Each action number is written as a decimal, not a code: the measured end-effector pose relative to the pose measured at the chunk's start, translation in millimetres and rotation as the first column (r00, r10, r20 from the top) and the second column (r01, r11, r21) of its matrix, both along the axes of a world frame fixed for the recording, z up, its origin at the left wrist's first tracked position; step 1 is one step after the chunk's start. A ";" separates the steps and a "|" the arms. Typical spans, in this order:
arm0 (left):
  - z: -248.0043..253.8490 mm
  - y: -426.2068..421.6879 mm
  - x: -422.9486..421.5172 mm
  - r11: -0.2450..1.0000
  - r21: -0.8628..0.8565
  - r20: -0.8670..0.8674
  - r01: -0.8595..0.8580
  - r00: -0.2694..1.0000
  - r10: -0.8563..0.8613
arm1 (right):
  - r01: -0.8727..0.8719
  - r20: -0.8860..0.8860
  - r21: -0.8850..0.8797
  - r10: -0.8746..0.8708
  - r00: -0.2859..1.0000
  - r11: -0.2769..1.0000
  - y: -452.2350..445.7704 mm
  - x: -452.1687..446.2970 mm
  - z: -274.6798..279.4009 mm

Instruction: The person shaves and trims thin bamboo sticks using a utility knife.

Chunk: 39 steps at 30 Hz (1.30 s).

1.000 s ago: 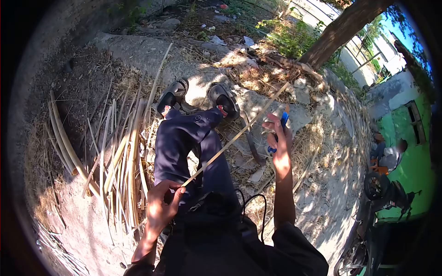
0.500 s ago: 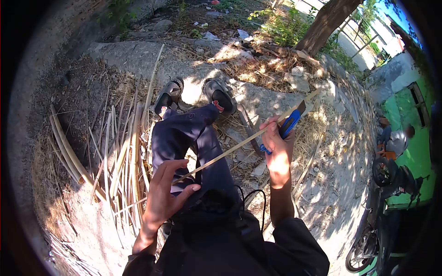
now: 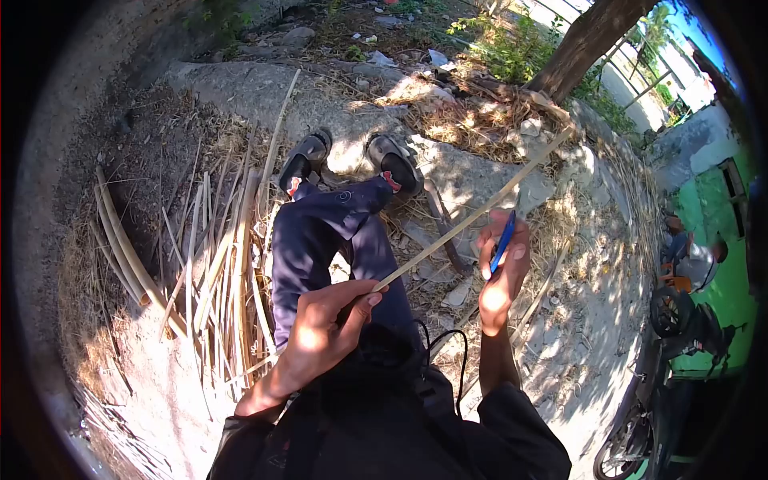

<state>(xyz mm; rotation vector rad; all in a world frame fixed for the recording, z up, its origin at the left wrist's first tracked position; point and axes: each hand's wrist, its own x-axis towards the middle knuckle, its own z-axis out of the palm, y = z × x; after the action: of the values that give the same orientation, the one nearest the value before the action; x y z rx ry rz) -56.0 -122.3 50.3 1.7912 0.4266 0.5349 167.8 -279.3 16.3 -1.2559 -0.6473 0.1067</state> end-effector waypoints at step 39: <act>-7.6 -4.2 14.0 0.990 0.068 0.019 0.122 0.992 -0.124 | -0.176 -0.108 -0.128 0.163 0.981 0.976 19.3 -34.9 29.7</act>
<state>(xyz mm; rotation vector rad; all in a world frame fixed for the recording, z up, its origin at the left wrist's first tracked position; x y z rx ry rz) -42.0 -126.5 42.7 1.8601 0.2830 0.4872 132.9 -260.0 46.0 -1.3170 -0.6710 0.3566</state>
